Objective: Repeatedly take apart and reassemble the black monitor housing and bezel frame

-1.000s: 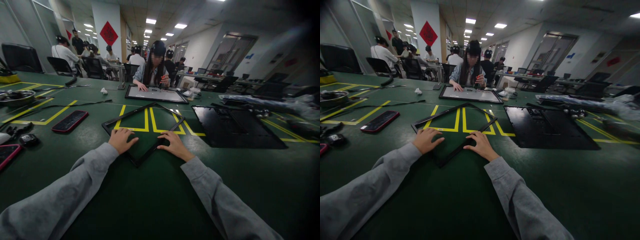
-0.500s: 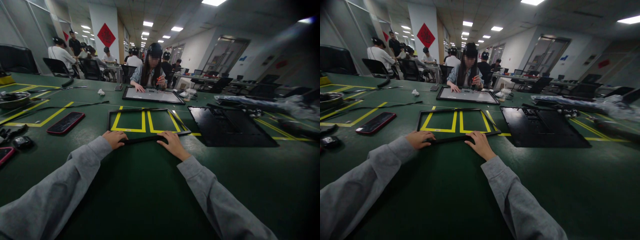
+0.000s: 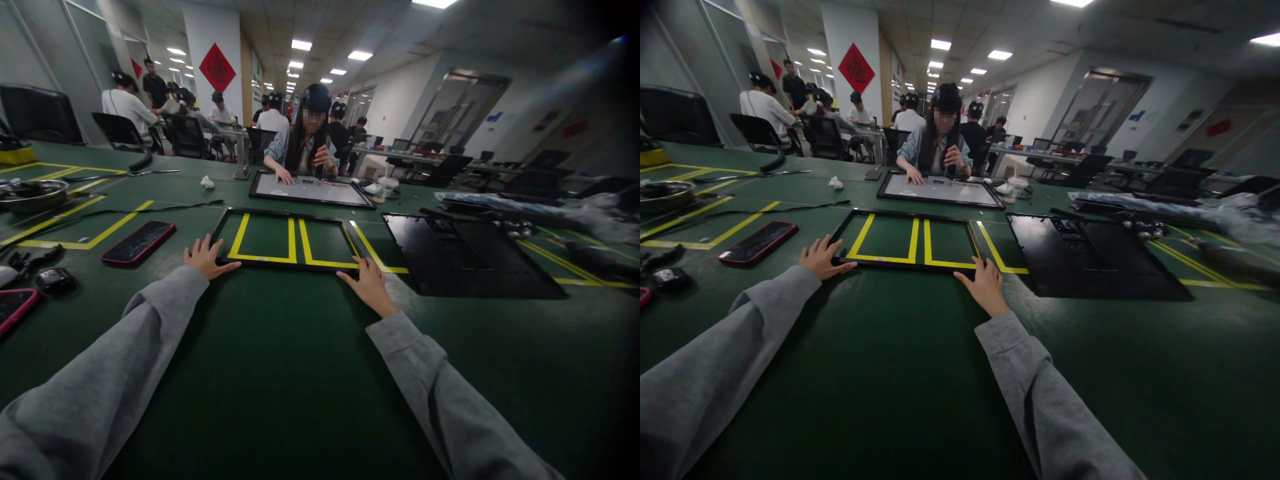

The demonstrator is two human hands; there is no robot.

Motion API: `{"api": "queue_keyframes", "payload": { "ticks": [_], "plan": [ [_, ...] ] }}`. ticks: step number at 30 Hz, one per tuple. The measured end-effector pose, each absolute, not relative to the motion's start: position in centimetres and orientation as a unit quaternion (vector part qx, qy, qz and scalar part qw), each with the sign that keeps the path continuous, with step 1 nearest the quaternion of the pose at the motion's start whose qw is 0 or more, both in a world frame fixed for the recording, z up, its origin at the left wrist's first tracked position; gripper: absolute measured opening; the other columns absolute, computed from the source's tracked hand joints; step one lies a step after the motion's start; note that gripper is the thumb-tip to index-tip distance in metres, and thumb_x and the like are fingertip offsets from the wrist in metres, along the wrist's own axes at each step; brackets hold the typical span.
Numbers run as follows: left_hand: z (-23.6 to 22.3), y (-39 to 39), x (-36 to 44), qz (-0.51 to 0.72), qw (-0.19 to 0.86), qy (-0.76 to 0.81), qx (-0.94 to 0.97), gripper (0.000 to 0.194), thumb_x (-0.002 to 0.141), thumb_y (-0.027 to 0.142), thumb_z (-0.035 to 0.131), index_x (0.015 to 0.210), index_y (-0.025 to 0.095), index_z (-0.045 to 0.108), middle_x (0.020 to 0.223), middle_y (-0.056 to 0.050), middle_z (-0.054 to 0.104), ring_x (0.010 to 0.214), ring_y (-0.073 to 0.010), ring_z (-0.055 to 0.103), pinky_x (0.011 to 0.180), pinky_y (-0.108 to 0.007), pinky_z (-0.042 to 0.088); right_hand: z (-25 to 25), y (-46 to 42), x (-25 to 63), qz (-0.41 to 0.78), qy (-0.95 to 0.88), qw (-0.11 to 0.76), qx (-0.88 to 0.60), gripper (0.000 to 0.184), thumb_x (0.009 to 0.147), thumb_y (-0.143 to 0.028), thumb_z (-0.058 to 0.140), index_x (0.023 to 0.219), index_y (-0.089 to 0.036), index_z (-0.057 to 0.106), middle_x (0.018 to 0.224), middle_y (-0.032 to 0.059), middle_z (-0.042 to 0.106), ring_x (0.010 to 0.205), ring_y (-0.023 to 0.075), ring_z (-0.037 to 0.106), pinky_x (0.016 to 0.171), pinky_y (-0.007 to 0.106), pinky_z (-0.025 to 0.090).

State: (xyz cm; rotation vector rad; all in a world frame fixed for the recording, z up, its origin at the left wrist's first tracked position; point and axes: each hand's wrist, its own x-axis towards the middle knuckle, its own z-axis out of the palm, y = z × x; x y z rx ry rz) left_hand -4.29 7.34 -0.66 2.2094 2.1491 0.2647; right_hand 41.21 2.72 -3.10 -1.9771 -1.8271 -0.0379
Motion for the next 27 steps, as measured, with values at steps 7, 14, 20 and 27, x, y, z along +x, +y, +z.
{"api": "queue_keyframes", "payload": {
  "ticks": [7,14,20,27],
  "plan": [
    [-0.4,6.4,-1.4,0.173,0.063,0.502,0.845,0.056,0.088,0.066,0.051,0.124,0.026,0.066,0.124,-0.010,0.066,0.118,-0.0290,0.057,0.102,-0.050,0.043,-2.6,2.7,41.5,0.000,-0.669,0.244,-0.702,0.073,0.082,-0.078,0.051,0.132,-0.026,0.060,0.139,0.0167,0.049,0.133,0.0397,0.046,0.105,0.063,0.038],
    [-0.9,7.1,-2.2,0.277,0.139,0.460,0.832,0.043,0.081,0.062,0.065,0.097,0.023,0.073,0.099,-0.006,0.071,0.093,-0.0225,0.066,0.086,-0.039,0.052,-2.1,4.3,45.4,-0.059,-0.640,0.367,-0.672,0.060,0.097,-0.058,0.034,0.132,-0.016,0.059,0.128,0.0187,0.060,0.123,0.0316,0.055,0.104,0.050,0.044],
    [-0.7,6.7,-1.8,0.340,0.116,0.463,0.810,0.041,0.082,0.059,0.066,0.097,0.021,0.071,0.095,-0.007,0.069,0.089,-0.0226,0.065,0.080,-0.039,0.053,-2.6,3.5,52.4,-0.166,-0.521,0.307,-0.779,0.062,0.093,-0.045,0.043,0.143,-0.009,0.049,0.149,0.0269,0.042,0.137,0.0401,0.040,0.108,0.059,0.036],
    [-0.4,6.3,-1.3,0.387,0.094,0.490,0.776,0.037,0.084,0.056,0.064,0.096,0.021,0.069,0.093,-0.006,0.066,0.088,-0.0218,0.064,0.079,-0.038,0.052,-3.9,3.0,55.6,-0.139,-0.570,0.253,-0.769,0.054,0.087,-0.030,0.043,0.137,-0.013,0.057,0.141,0.0223,0.053,0.132,0.0361,0.047,0.107,0.055,0.038]
  ]
}}
